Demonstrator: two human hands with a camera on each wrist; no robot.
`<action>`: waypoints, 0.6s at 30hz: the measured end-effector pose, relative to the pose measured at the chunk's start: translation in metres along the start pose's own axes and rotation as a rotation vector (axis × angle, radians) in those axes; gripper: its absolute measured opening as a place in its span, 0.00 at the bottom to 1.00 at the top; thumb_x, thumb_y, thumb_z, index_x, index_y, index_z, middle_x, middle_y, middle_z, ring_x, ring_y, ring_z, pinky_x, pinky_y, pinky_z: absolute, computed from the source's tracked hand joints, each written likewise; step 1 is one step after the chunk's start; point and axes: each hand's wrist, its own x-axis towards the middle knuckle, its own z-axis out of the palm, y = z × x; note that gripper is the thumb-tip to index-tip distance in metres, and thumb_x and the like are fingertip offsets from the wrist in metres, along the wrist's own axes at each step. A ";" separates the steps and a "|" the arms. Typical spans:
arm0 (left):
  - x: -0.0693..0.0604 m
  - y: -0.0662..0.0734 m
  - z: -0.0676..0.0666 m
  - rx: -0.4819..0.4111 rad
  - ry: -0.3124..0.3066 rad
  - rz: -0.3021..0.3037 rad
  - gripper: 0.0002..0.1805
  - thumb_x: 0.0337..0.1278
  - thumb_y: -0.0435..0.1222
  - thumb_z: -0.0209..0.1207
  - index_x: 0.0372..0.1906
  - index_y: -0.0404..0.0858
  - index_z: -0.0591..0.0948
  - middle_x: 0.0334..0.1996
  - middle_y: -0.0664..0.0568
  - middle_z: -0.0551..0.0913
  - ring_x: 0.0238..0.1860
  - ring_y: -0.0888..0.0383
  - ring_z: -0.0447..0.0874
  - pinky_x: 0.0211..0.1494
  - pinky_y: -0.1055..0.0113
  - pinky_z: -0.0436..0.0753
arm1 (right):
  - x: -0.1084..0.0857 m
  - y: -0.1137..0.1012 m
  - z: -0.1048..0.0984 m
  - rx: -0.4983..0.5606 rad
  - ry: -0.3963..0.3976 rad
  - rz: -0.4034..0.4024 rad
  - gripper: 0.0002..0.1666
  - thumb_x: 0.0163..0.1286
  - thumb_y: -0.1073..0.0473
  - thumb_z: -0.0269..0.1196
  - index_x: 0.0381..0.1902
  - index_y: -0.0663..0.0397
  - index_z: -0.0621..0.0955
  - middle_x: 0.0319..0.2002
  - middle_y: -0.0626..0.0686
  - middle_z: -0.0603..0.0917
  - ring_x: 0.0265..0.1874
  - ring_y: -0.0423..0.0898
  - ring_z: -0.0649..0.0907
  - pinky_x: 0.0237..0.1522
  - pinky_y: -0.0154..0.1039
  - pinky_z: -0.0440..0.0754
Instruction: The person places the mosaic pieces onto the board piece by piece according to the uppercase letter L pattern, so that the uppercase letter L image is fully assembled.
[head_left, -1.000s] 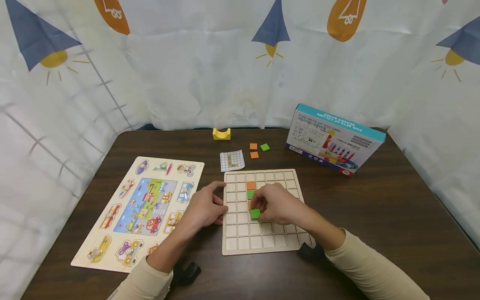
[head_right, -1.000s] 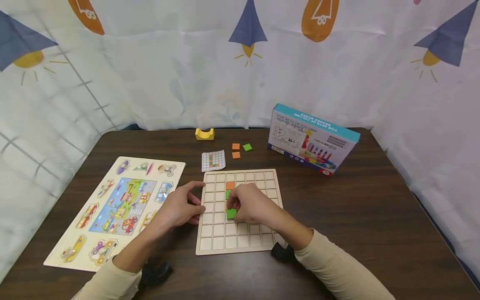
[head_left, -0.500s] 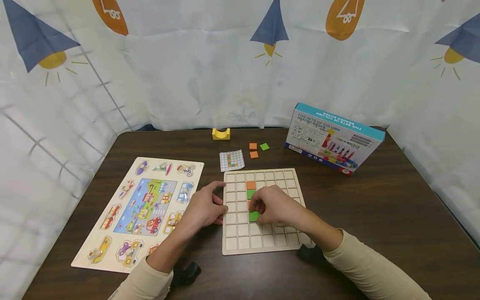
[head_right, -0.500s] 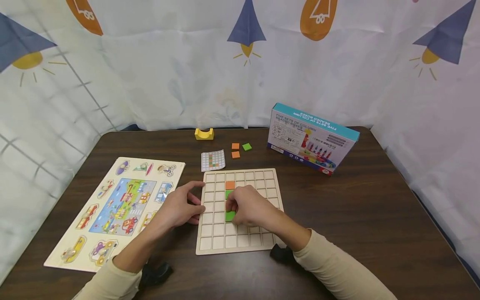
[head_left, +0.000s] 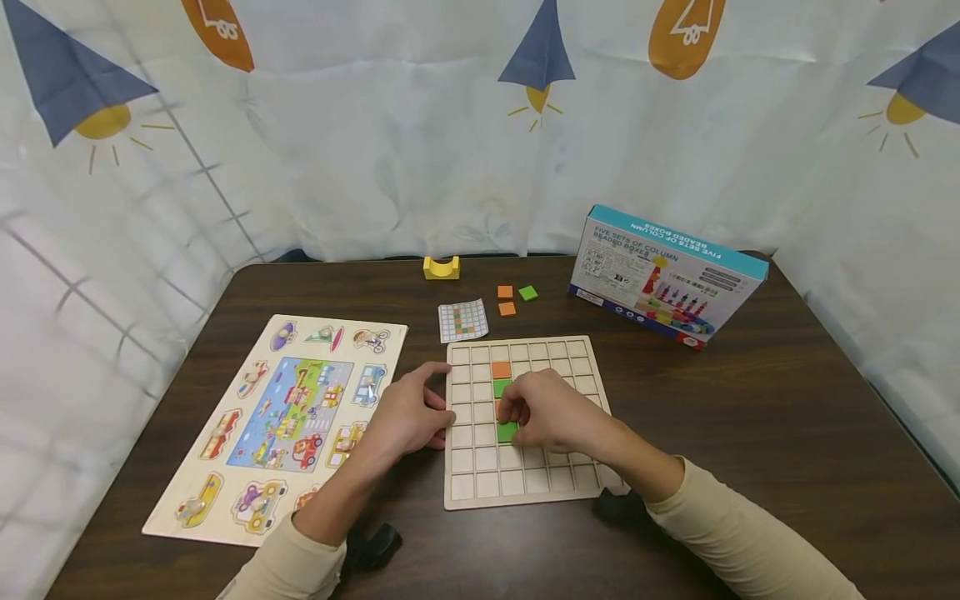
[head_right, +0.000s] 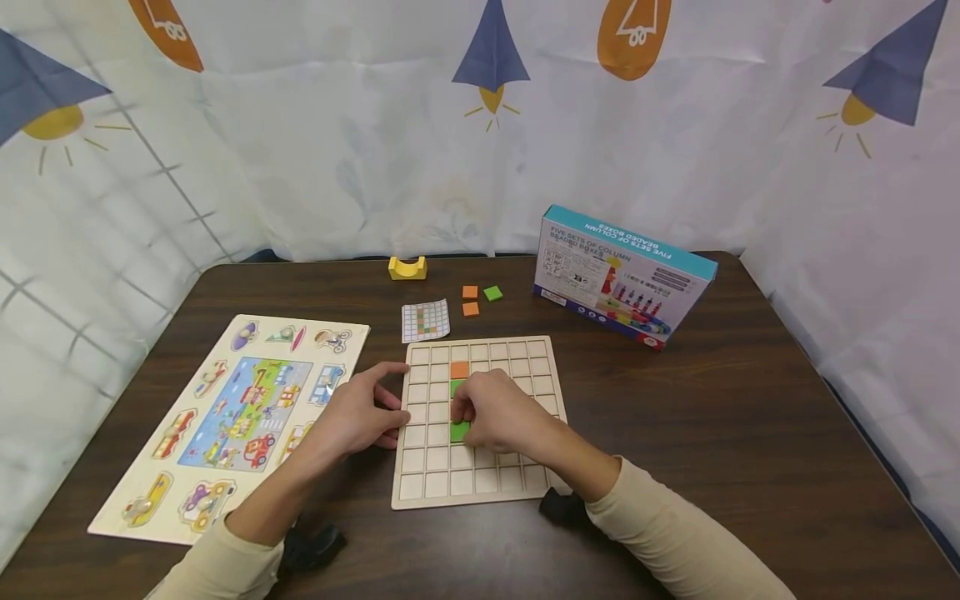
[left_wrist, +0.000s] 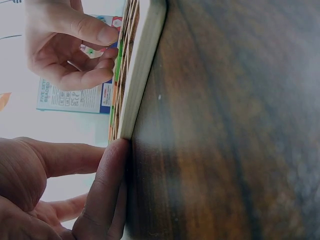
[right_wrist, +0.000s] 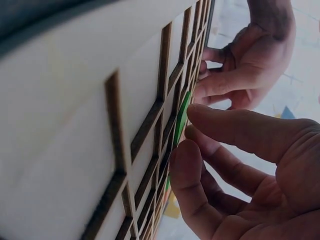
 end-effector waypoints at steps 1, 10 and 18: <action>0.000 0.000 0.000 -0.001 0.000 0.002 0.39 0.54 0.26 0.68 0.73 0.42 0.72 0.36 0.43 0.84 0.19 0.57 0.86 0.23 0.63 0.90 | 0.000 0.000 0.000 -0.001 0.001 0.000 0.13 0.52 0.71 0.78 0.33 0.52 0.87 0.29 0.48 0.84 0.31 0.44 0.80 0.36 0.37 0.82; -0.001 0.000 0.000 -0.002 0.002 0.000 0.38 0.54 0.26 0.68 0.73 0.42 0.73 0.35 0.43 0.84 0.19 0.56 0.85 0.23 0.63 0.90 | -0.002 0.000 -0.001 -0.013 0.011 -0.024 0.12 0.54 0.69 0.78 0.33 0.51 0.87 0.28 0.47 0.84 0.31 0.43 0.80 0.35 0.36 0.82; -0.001 0.001 -0.001 0.004 0.000 0.002 0.38 0.55 0.26 0.69 0.73 0.42 0.73 0.36 0.43 0.83 0.19 0.56 0.86 0.23 0.64 0.89 | -0.002 0.002 -0.004 -0.023 0.028 -0.029 0.10 0.55 0.68 0.77 0.32 0.51 0.88 0.27 0.44 0.83 0.30 0.41 0.80 0.35 0.35 0.82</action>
